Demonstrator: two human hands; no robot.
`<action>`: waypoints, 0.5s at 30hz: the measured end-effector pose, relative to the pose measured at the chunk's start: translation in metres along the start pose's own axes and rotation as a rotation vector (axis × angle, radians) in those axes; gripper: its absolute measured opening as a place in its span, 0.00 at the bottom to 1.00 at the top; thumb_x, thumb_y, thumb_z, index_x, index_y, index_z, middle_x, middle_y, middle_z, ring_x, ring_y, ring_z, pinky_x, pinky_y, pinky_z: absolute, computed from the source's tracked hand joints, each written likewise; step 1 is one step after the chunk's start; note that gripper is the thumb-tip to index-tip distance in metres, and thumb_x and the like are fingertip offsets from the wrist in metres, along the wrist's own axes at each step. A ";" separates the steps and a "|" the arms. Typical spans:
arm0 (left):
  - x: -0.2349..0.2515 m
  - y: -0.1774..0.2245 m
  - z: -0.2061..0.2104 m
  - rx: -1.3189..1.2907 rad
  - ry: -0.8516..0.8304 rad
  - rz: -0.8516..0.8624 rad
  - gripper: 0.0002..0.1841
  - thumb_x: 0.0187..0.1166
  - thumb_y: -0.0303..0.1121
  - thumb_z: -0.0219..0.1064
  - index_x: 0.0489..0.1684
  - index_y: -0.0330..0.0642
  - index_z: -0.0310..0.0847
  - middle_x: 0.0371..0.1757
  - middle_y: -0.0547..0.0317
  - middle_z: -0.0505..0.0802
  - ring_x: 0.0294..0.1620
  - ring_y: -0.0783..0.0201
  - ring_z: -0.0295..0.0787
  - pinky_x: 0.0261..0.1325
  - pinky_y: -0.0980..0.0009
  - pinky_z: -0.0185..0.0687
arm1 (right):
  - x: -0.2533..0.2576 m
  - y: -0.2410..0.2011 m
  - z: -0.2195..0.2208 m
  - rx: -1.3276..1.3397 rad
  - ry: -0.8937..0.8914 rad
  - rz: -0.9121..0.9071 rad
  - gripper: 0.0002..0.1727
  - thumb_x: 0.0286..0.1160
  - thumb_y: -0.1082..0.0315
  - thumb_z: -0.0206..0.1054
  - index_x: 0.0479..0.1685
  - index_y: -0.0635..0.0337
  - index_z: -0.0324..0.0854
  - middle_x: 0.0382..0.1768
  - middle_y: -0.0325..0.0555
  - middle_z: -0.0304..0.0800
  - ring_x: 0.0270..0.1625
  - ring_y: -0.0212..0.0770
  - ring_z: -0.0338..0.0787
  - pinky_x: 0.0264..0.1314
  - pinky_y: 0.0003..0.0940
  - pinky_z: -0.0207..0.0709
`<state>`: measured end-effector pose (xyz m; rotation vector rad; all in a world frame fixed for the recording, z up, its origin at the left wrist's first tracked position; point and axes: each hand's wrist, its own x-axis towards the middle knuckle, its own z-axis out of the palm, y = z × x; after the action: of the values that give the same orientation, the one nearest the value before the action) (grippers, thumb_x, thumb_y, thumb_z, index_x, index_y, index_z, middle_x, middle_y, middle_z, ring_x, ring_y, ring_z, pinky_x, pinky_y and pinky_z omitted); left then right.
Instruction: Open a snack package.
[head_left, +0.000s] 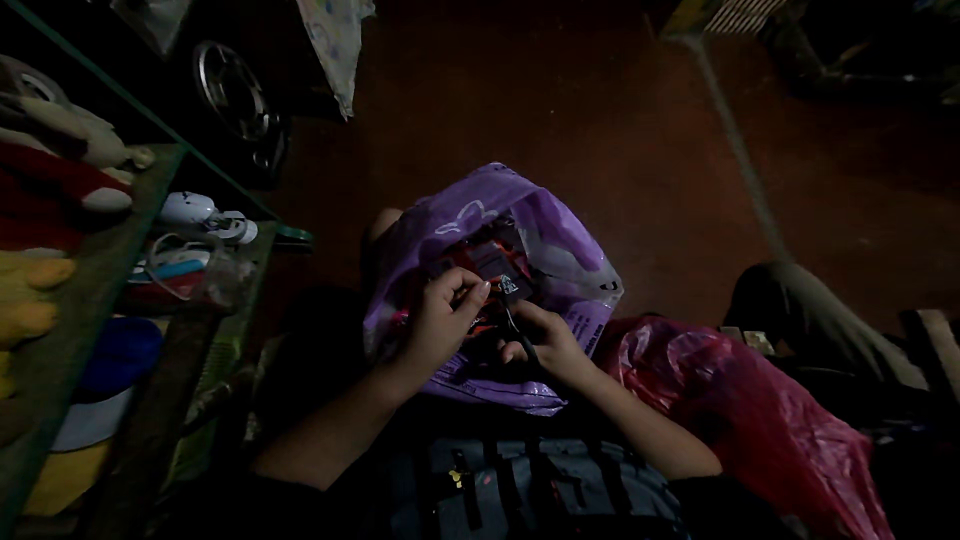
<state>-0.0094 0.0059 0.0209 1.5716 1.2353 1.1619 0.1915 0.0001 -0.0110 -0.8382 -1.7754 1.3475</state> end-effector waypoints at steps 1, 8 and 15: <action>0.000 0.000 0.000 -0.004 0.003 -0.004 0.04 0.83 0.30 0.67 0.41 0.40 0.85 0.30 0.68 0.87 0.26 0.80 0.79 0.32 0.84 0.77 | 0.000 0.000 0.000 0.009 0.006 -0.001 0.34 0.68 0.38 0.73 0.53 0.63 0.84 0.37 0.32 0.90 0.38 0.20 0.86 0.43 0.21 0.83; 0.000 0.002 -0.001 -0.011 0.001 0.003 0.03 0.82 0.29 0.67 0.42 0.40 0.85 0.30 0.68 0.86 0.25 0.81 0.78 0.31 0.85 0.77 | -0.001 -0.001 0.001 -0.021 0.065 0.037 0.31 0.62 0.42 0.79 0.47 0.62 0.86 0.34 0.28 0.88 0.34 0.15 0.82 0.38 0.15 0.78; 0.000 0.001 -0.002 0.012 -0.011 -0.002 0.04 0.82 0.29 0.67 0.41 0.39 0.85 0.30 0.68 0.87 0.26 0.82 0.80 0.32 0.84 0.79 | -0.001 0.000 0.000 -0.014 0.039 0.038 0.32 0.62 0.40 0.78 0.48 0.62 0.85 0.34 0.28 0.88 0.34 0.15 0.83 0.38 0.15 0.79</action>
<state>-0.0106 0.0055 0.0225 1.5831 1.2379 1.1448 0.1923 -0.0003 -0.0115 -0.9041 -1.7488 1.3353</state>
